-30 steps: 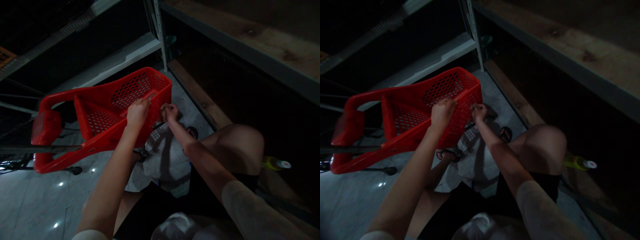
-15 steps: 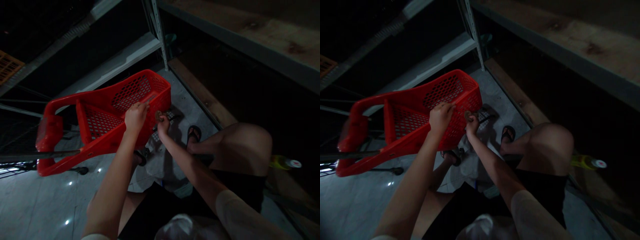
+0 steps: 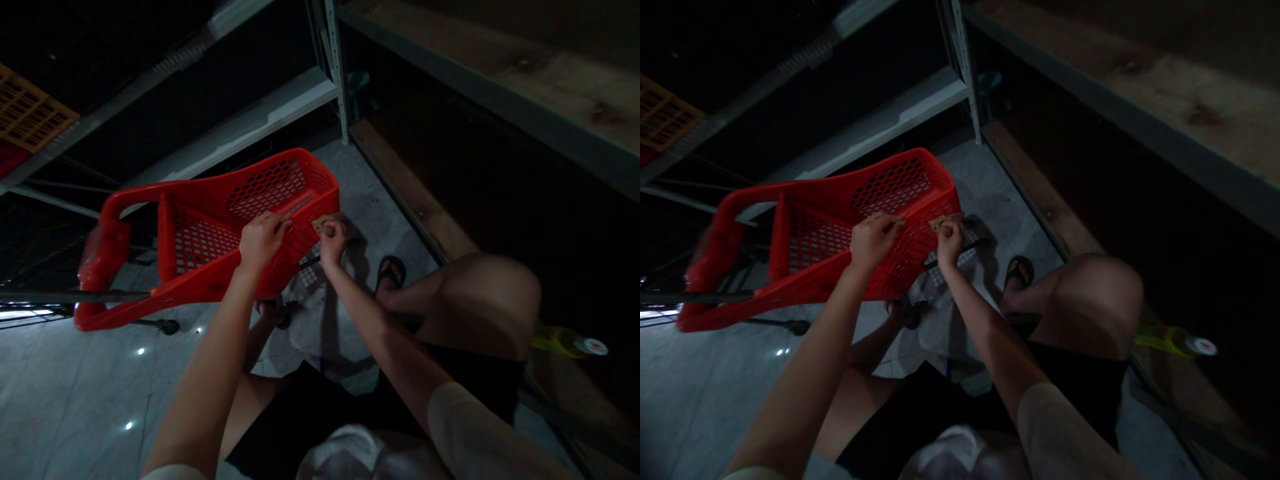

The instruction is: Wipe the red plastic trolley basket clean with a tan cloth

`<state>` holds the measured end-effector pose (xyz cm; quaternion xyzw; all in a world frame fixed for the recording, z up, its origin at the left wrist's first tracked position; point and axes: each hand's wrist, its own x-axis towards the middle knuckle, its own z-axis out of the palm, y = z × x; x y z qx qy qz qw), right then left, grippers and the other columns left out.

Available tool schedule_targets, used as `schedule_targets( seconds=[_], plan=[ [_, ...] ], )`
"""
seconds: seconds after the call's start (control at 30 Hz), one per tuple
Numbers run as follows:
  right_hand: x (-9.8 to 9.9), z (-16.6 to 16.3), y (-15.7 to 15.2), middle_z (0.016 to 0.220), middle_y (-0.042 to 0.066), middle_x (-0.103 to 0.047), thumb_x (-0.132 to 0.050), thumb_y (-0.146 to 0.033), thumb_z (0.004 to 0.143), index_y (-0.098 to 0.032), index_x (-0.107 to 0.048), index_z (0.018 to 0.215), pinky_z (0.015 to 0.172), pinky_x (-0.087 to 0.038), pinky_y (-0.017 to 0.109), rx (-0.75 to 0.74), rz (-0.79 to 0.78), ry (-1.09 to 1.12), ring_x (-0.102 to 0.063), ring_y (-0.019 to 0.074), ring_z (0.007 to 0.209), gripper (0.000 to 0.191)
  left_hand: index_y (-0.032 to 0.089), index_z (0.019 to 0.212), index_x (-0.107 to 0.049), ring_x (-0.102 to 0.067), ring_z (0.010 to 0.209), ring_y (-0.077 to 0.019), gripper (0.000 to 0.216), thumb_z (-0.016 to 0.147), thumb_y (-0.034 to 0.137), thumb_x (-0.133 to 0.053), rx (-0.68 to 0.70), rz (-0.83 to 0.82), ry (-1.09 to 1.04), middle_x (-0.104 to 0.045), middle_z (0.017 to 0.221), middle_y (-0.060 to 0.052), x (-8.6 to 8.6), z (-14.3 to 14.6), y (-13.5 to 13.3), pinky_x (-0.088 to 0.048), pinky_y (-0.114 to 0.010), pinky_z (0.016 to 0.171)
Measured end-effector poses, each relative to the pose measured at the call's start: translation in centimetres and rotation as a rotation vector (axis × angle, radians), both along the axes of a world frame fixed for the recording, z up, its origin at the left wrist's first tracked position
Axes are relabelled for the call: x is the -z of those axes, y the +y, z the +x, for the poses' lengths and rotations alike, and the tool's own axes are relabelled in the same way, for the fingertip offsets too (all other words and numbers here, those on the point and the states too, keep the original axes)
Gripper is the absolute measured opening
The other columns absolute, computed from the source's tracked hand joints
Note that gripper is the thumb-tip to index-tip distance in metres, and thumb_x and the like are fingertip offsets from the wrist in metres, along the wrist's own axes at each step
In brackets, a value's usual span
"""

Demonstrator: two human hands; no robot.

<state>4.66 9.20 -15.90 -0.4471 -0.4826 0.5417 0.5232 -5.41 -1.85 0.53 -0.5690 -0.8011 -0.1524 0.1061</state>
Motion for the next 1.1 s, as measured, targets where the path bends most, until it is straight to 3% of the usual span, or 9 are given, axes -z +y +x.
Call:
schedule_targets(
  seconds=[0.13,0.3,0.43,0.53,0.67,0.8,0.9,1.03,1.1],
  plan=[
    [1.0,-0.4,-3.1,0.080,0.000,-0.065,-0.058,-0.005,0.068,-0.024,-0.060,0.073,0.094,-0.055,0.035,-0.098,-0.025,0.002,-0.062,0.0206,0.088,0.020,0.024,0.111,-0.087,-0.081,0.102,-0.0248,0.017,0.106,0.028,-0.071,-0.016,-0.008,-0.029,-0.086,0.109,-0.006,-0.4,-0.8,-1.2,-0.060,-0.033,0.090],
    [-2.1,-1.3,1.9,0.093,0.001,-0.071,-0.053,-0.008,0.075,-0.022,-0.066,0.088,0.097,-0.056,0.035,-0.076,0.005,0.055,-0.067,0.0192,0.093,0.023,0.025,0.110,-0.087,-0.081,0.103,-0.0256,0.016,0.105,0.028,-0.072,-0.073,-0.012,-0.033,-0.086,0.110,-0.006,-0.4,-1.2,-2.0,-0.060,-0.033,0.088],
    [-4.1,-1.4,3.4,0.111,0.005,-0.069,-0.055,-0.009,0.082,-0.023,-0.068,0.098,0.114,-0.052,0.041,-0.003,0.237,0.080,-0.066,0.0204,0.114,0.025,0.025,0.109,-0.087,-0.081,0.104,-0.0256,0.015,0.104,0.029,-0.073,-0.074,-0.016,-0.044,-0.086,0.111,-0.006,-0.5,-1.1,-2.4,-0.059,-0.033,0.088],
    [-2.4,-1.2,-0.5,0.115,0.007,-0.067,-0.054,-0.005,0.081,-0.024,-0.066,0.094,0.118,-0.050,0.043,-0.071,0.256,-0.015,-0.064,0.0222,0.120,0.026,0.024,0.109,-0.087,-0.081,0.104,-0.0254,0.015,0.104,0.028,-0.073,-0.066,-0.013,-0.057,-0.086,0.110,-0.006,-0.6,-1.0,-2.8,-0.059,-0.033,0.088],
    [2.0,-0.8,-6.2,0.103,0.005,-0.066,-0.058,-0.003,0.075,-0.025,-0.063,0.082,0.106,-0.057,0.039,-0.167,0.195,-0.063,-0.065,0.0217,0.107,0.024,0.025,0.108,-0.086,-0.080,0.103,-0.0246,0.015,0.105,0.028,-0.072,-0.077,-0.012,-0.054,-0.086,0.110,-0.005,-0.5,-1.1,-3.4,-0.059,-0.033,0.088],
    [3.8,-0.1,-7.3,0.095,0.003,-0.066,-0.058,-0.003,0.074,-0.026,-0.063,0.076,0.099,-0.059,0.037,-0.250,0.189,-0.072,-0.067,0.0210,0.099,0.023,0.026,0.108,-0.087,-0.080,0.103,-0.0241,0.015,0.105,0.029,-0.073,-0.092,0.002,-0.041,-0.086,0.110,-0.005,-0.4,-1.2,-4.1,-0.058,-0.031,0.087],
    [2.4,-0.2,-6.5,0.096,0.005,-0.068,-0.056,-0.002,0.076,-0.024,-0.065,0.078,0.104,-0.059,0.041,-0.264,0.204,-0.069,-0.068,0.0226,0.101,0.024,0.026,0.108,-0.087,-0.080,0.102,-0.0245,0.015,0.105,0.030,-0.072,-0.103,-0.001,-0.041,-0.086,0.109,-0.005,-0.3,-1.3,-4.5,-0.058,-0.031,0.085],
    [-0.7,-1.2,-5.5,0.118,0.007,-0.071,-0.056,-0.005,0.083,-0.025,-0.073,0.093,0.117,-0.053,0.043,-0.232,0.307,-0.062,-0.067,0.0229,0.120,0.028,0.025,0.108,-0.086,-0.080,0.103,-0.0250,0.018,0.106,0.033,-0.070,-0.108,0.004,-0.041,-0.085,0.109,-0.006,-0.2,-1.3,-4.8,-0.058,-0.032,0.086],
    [-1.0,-1.2,-5.3,0.122,0.007,-0.072,-0.058,-0.006,0.083,-0.026,-0.073,0.093,0.120,-0.050,0.044,-0.239,0.349,-0.089,-0.066,0.0231,0.125,0.027,0.024,0.110,-0.086,-0.080,0.105,-0.0253,0.019,0.106,0.033,-0.070,-0.101,-0.001,-0.044,-0.085,0.109,-0.006,-0.2,-1.2,-4.9,-0.058,-0.033,0.087]
  ],
)
